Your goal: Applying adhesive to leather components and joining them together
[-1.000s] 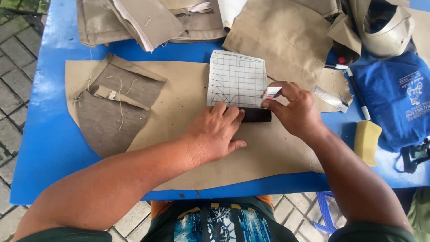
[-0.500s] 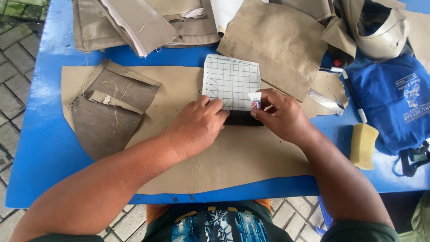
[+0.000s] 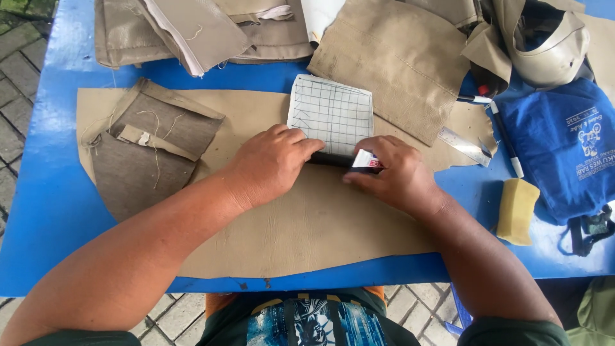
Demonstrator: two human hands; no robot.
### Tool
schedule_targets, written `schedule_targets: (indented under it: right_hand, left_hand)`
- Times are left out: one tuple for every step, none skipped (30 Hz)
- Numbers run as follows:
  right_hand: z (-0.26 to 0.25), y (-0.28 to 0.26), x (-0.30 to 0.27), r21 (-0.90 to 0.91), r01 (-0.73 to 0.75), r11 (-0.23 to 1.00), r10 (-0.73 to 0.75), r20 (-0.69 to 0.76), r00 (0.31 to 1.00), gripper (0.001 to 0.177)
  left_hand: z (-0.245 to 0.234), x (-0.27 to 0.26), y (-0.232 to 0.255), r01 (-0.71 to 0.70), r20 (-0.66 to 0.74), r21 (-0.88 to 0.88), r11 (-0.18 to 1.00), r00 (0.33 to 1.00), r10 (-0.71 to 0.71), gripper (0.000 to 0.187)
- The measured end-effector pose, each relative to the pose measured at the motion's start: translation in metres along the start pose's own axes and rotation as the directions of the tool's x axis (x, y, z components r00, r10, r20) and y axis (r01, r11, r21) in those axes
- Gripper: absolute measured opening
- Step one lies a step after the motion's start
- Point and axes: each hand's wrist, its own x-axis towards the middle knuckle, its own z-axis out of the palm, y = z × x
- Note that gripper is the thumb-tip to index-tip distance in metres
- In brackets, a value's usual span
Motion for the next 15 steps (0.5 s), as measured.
schedule_targets:
  right_hand:
    - [0.000, 0.001, 0.002, 0.000, 0.001, 1.000, -0.001, -0.001, 1.000, 0.035]
    - [0.000, 0.002, 0.002, 0.046, -0.065, 0.997, 0.064, 0.032, 0.997, 0.029]
    - [0.000, 0.003, 0.002, 0.090, -0.133, 0.987, 0.127, 0.068, 0.990, 0.024]
    - [0.000, 0.006, 0.001, 0.091, -0.133, 0.987, 0.127, 0.069, 0.990, 0.024]
    - [0.001, 0.009, -0.001, 0.117, -0.165, 0.979, 0.155, 0.088, 0.984, 0.022]
    - [0.001, 0.011, -0.002, 0.142, -0.196, 0.970, 0.181, 0.111, 0.977, 0.021]
    - [0.003, 0.012, 0.001, 0.144, -0.194, 0.970, 0.179, 0.114, 0.977, 0.021]
    - [0.005, 0.012, 0.003, 0.061, -0.207, 0.977, 0.203, 0.066, 0.977, 0.016]
    - [0.006, 0.013, 0.004, -0.022, -0.222, 0.975, 0.222, 0.017, 0.975, 0.016]
    - [0.007, 0.014, 0.007, -0.023, -0.224, 0.974, 0.224, 0.017, 0.974, 0.016]
    - [0.009, 0.016, 0.010, -0.082, -0.255, 0.964, 0.254, -0.016, 0.967, 0.022]
    - [0.009, 0.019, 0.014, -0.140, -0.287, 0.948, 0.282, -0.054, 0.958, 0.028]
    - [0.007, 0.019, 0.015, -0.142, -0.289, 0.947, 0.284, -0.059, 0.957, 0.028]
    - [0.007, 0.019, 0.016, -0.170, -0.345, 0.923, 0.344, -0.039, 0.938, 0.033]
    - [0.007, 0.019, 0.018, -0.199, -0.398, 0.895, 0.403, -0.021, 0.915, 0.038]
  left_hand:
    - [0.001, 0.001, -0.001, -0.001, 0.000, 0.002, 1.000, 1.000, 0.001, 0.025]
    - [0.002, 0.001, -0.002, 0.009, 0.009, -0.028, 1.000, 1.000, -0.009, 0.026]
    - [0.004, 0.002, -0.002, 0.019, 0.018, -0.058, 0.998, 1.000, -0.018, 0.026]
    - [0.000, 0.002, -0.001, 0.020, 0.018, -0.059, 0.998, 1.000, -0.019, 0.026]
    - [-0.004, 0.002, 0.001, 0.051, 0.046, -0.135, 0.989, 0.998, -0.046, 0.027]
    - [-0.008, 0.002, 0.003, 0.087, 0.076, -0.210, 0.974, 0.994, -0.073, 0.028]
    - [-0.003, 0.002, 0.002, 0.091, 0.076, -0.210, 0.973, 0.994, -0.077, 0.028]
    - [0.003, 0.002, 0.001, 0.095, 0.027, -0.167, 0.981, 0.995, -0.092, 0.024]
    - [0.009, 0.002, 0.001, 0.102, -0.022, -0.124, 0.987, 0.994, -0.105, 0.021]
    - [0.010, 0.001, 0.002, 0.100, -0.022, -0.126, 0.987, 0.994, -0.103, 0.021]
    - [0.011, 0.000, 0.003, 0.123, -0.070, -0.060, 0.991, 0.989, -0.128, 0.020]
    - [0.012, 0.001, 0.004, 0.146, -0.121, 0.006, 0.989, 0.982, -0.144, 0.019]
    - [0.021, 0.002, 0.003, 0.140, -0.123, 0.006, 0.990, 0.983, -0.139, 0.019]
    - [0.029, 0.001, 0.001, 0.148, -0.174, 0.116, 0.982, 0.977, -0.126, 0.017]
    - [0.038, -0.001, 0.000, 0.159, -0.223, 0.225, 0.961, 0.969, -0.108, 0.017]
